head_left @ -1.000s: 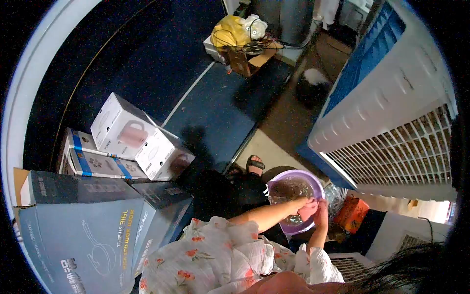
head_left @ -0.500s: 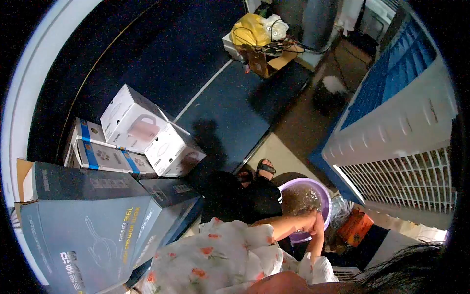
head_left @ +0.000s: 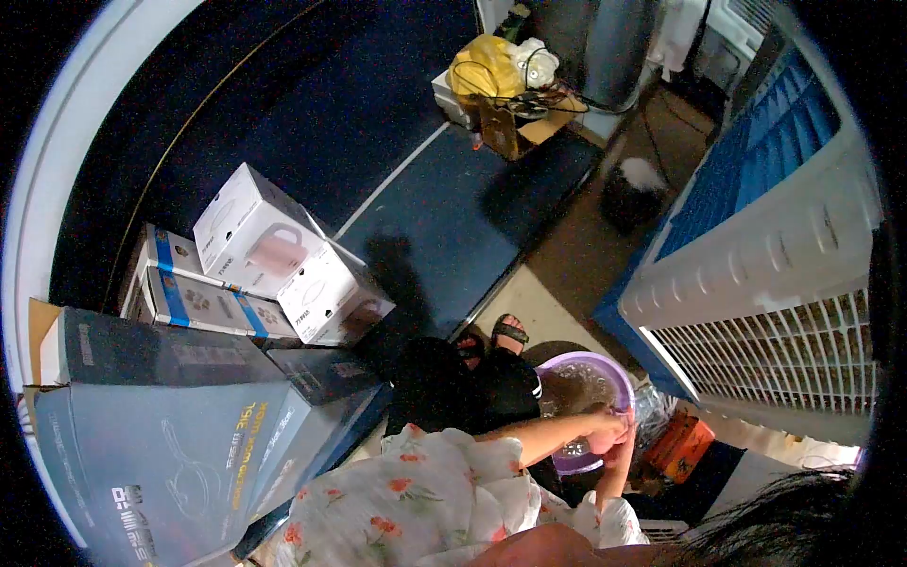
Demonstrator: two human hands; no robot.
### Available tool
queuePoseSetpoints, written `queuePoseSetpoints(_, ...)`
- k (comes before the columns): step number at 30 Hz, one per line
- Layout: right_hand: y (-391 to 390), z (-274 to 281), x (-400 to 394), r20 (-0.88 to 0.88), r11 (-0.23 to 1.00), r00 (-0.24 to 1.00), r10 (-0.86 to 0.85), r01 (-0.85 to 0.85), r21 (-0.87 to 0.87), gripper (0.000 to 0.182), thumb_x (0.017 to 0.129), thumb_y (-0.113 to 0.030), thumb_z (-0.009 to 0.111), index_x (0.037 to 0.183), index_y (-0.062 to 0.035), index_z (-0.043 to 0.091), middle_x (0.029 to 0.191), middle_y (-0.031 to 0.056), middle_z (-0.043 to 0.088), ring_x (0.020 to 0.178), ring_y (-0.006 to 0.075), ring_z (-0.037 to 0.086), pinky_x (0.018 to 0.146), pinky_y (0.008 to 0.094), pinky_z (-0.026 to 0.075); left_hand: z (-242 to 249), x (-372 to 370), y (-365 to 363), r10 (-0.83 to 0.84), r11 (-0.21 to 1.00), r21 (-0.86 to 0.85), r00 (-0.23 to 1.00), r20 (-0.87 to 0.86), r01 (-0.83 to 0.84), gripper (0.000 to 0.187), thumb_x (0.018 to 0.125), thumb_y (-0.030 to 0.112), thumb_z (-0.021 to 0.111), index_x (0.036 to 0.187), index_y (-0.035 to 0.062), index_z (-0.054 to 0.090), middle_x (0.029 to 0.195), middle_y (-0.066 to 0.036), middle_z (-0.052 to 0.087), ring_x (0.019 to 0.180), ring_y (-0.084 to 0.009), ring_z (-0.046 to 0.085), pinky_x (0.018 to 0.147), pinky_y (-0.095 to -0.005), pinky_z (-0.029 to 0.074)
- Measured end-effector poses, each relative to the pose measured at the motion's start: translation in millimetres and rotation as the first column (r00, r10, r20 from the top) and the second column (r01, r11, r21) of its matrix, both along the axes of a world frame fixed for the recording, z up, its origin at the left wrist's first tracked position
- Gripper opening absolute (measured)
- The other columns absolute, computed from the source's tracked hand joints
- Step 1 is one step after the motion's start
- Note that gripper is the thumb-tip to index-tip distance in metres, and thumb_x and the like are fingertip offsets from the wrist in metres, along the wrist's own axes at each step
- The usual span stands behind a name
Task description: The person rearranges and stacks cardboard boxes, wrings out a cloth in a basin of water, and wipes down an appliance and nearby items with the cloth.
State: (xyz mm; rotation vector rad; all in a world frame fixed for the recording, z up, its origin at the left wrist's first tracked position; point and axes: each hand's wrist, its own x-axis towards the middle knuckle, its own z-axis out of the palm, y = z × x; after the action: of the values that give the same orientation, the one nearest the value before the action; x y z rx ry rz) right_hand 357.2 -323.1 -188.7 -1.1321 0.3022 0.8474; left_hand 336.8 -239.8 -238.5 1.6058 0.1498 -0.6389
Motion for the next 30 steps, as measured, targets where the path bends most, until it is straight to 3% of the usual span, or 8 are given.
queuePoseSetpoints(8, -35.2, -73.6, 29.9, 0.492, 0.508, 0.149, 0.858, -0.102, -0.855, 0.026, 0.085, -0.026, 0.049, 0.101, -0.0051, 0.052, 0.091, 0.0058, 0.056, 0.082, 0.0223, 0.053, 0.075, 0.0348, 0.044, 54.1, -27.5, 22.0, 0.188, 0.539, -0.604, 0.783, -0.594, -0.587, 0.035, 0.079, 0.019, 0.052, 0.107, -0.0011, 0.043, 0.1, -0.023, 0.054, 0.084, -0.0395, 0.056, 0.07, -0.0463, 0.044)
queuePoseSetpoints(12, -28.6, -102.8, 28.5, 0.461, 0.749, 0.646, 0.608, -0.277, -0.602, 0.024, 0.084, -0.025, 0.05, 0.098, -0.0054, 0.052, 0.089, 0.0058, 0.055, 0.081, 0.0221, 0.053, 0.073, 0.0344, 0.044, 35.0, -22.2, 4.3, 0.32, 0.947, -0.019, 0.945, -0.069, -0.322, 0.039, 0.079, 0.018, 0.053, 0.109, -0.0023, 0.04, 0.102, -0.025, 0.052, 0.084, -0.041, 0.055, 0.071, -0.0476, 0.044)
queuePoseSetpoints(16, -28.4, -111.9, 21.4, 0.151, 0.934, 0.953, 0.263, -0.212, -0.287, 0.023, 0.084, -0.026, 0.051, 0.095, -0.0059, 0.052, 0.087, 0.0057, 0.055, 0.08, 0.0217, 0.053, 0.072, 0.0338, 0.043, 37.3, -43.6, -1.6, 0.146, 0.678, 0.584, 0.861, 0.488, -0.446, 0.039, 0.08, 0.016, 0.052, 0.11, -0.0032, 0.038, 0.106, -0.027, 0.05, 0.085, -0.0435, 0.055, 0.073, -0.0485, 0.044)
queuePoseSetpoints(21, 10.7, -40.6, 18.5, -0.138, 0.993, 0.988, 0.072, -0.084, -0.087, 0.025, 0.085, -0.03, 0.051, 0.093, -0.007, 0.052, 0.088, 0.005, 0.055, 0.08, 0.0204, 0.053, 0.071, 0.0326, 0.043, 77.9, -26.4, 21.8, 0.403, 0.858, 0.318, 0.913, 0.067, -0.403, 0.046, 0.079, 0.02, 0.047, 0.117, -0.0052, 0.04, 0.112, -0.027, 0.044, 0.097, -0.041, 0.05, 0.081, -0.049, 0.042)
queuePoseSetpoints(25, 11.9, 20.6, 17.9, -0.02, 0.98, 0.983, 0.183, -0.181, 0.088, 0.053, 0.087, -0.047, 0.042, 0.119, -0.0057, 0.046, 0.115, 0.0106, 0.054, 0.106, 0.0258, 0.05, 0.092, 0.0365, 0.039, 129.1, -12.2, 45.4, -0.472, 0.486, 0.859, 0.876, 0.105, 0.158, 0.042, 0.084, 0.022, 0.036, 0.115, -0.0038, 0.044, 0.116, -0.025, 0.044, 0.103, -0.0326, 0.047, 0.084, -0.0422, 0.042)
queuePoseSetpoints(26, 4.4, 19.5, 18.6, 0.018, 0.974, 0.99, 0.14, -0.141, 0.177, 0.053, 0.088, -0.047, 0.039, 0.122, -0.0066, 0.043, 0.121, 0.0114, 0.05, 0.111, 0.026, 0.047, 0.094, 0.0371, 0.037, 105.7, -7.1, 45.5, -0.115, 0.926, 0.374, 0.983, 0.144, 0.053, 0.041, 0.08, 0.029, 0.042, 0.111, 0.0019, 0.048, 0.109, -0.019, 0.047, 0.096, -0.0279, 0.049, 0.079, -0.0379, 0.041)
queuePoseSetpoints(27, -2.8, 18.0, 18.7, 0.051, 0.958, 0.994, 0.092, -0.103, 0.268, 0.054, 0.089, -0.047, 0.035, 0.125, -0.0076, 0.04, 0.126, 0.0123, 0.046, 0.115, 0.0262, 0.043, 0.097, 0.0377, 0.036, 104.3, -16.6, 51.2, 0.269, 0.875, -0.351, 0.937, -0.221, -0.334, 0.041, 0.076, 0.035, 0.049, 0.107, 0.0077, 0.051, 0.102, -0.012, 0.051, 0.089, -0.0231, 0.05, 0.074, -0.0337, 0.041)
queuePoseSetpoints(30, 0.5, 32.1, 14.2, 0.146, 0.89, 0.988, 0.048, -0.108, 0.443, 0.057, 0.089, -0.05, 0.03, 0.129, -0.0107, 0.036, 0.131, 0.0131, 0.04, 0.121, 0.0265, 0.038, 0.101, 0.0424, 0.03, 118.6, -32.3, 50.4, 0.161, 0.342, -0.669, 0.742, -0.65, -0.66, 0.04, 0.069, 0.049, 0.062, 0.096, 0.0201, 0.06, 0.087, 0.003, 0.058, 0.077, -0.0127, 0.053, 0.064, -0.0246, 0.039)
